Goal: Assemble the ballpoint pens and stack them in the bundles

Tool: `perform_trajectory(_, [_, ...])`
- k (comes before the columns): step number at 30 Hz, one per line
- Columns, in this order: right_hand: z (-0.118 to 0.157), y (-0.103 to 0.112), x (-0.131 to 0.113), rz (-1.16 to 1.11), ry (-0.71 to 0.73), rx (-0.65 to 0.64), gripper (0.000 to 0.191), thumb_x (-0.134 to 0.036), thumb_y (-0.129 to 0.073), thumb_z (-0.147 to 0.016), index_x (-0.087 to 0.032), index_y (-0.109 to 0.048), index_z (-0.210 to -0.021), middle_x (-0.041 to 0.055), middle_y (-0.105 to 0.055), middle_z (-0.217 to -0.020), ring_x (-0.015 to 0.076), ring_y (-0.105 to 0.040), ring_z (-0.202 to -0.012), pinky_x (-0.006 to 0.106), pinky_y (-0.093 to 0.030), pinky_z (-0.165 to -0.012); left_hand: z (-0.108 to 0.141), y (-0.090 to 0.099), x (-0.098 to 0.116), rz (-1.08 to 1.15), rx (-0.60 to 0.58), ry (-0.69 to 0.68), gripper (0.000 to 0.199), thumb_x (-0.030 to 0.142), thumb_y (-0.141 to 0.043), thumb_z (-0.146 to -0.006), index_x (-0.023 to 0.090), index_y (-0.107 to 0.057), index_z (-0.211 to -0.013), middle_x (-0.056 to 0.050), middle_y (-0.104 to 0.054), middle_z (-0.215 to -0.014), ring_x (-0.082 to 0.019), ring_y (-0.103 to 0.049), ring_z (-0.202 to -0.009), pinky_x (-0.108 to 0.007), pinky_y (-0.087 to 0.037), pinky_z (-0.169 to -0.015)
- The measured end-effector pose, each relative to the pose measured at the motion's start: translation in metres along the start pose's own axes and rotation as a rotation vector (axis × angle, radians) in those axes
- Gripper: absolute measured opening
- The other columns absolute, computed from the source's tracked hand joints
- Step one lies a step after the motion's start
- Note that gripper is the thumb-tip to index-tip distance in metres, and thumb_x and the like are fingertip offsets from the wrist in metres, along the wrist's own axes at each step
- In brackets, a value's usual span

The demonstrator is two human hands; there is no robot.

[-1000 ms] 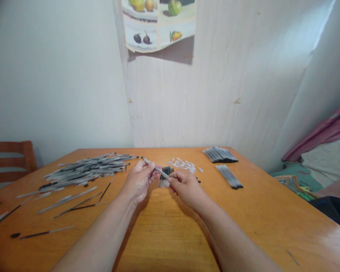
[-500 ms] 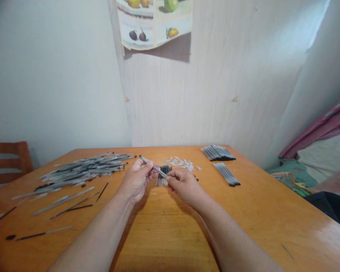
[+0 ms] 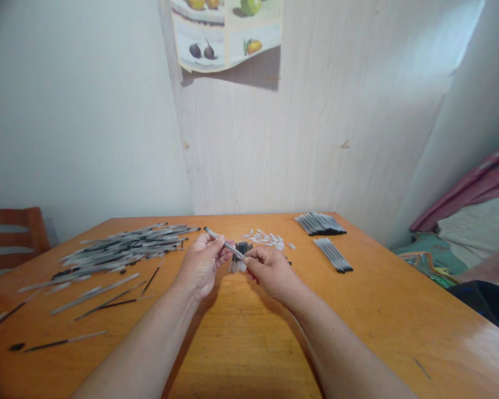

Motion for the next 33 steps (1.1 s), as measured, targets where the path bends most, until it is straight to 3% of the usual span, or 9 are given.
perform_trajectory(17, [0.001,0.002,-0.003,0.008,0.003,0.039,0.022,-0.035,-0.055,-0.085,-0.018,-0.057,-0.071,-0.0015,-0.055,-0.060,0.0095,-0.045,-0.050,0.023,-0.035,-0.049,0.009,-0.006,0.007,0.035,0.014,-0.039,0.017,0.025,-0.064,-0.083,0.018,-0.050,-0.090,-0.003,-0.068,-0.079,-0.009,-0.063,-0.064,-0.018,-0.051,-0.061])
perform_trajectory(28, [-0.002,-0.005,0.002,-0.085,-0.033,0.028,0.025,-0.041,-0.056,-0.085,-0.019,-0.058,-0.074,-0.0014,-0.057,-0.061,0.0098,-0.047,-0.051,0.023,-0.038,-0.050,0.003,0.001,0.000,0.031,0.073,-0.039,0.021,0.030,-0.065,-0.083,0.017,-0.053,-0.095,-0.003,-0.069,-0.079,-0.010,-0.066,-0.069,-0.021,-0.052,-0.066])
perform_trajectory(33, [-0.003,-0.011,0.008,-0.187,-0.092,0.025,0.028,-0.045,-0.060,-0.081,-0.018,-0.058,-0.077,-0.0018,-0.058,-0.064,0.0089,-0.050,-0.052,0.022,-0.040,-0.049,0.004,-0.010,-0.010,0.011,-0.012,-0.013,0.026,0.035,-0.068,-0.080,0.017,-0.055,-0.094,-0.003,-0.069,-0.080,-0.011,-0.065,-0.066,-0.022,-0.050,-0.064])
Point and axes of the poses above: each hand's wrist, its own z-axis away from the middle knuckle, its own y-axis out of the back of the hand, x = y × z, the point moved 9 cm from there along -z, towards the middle knuckle
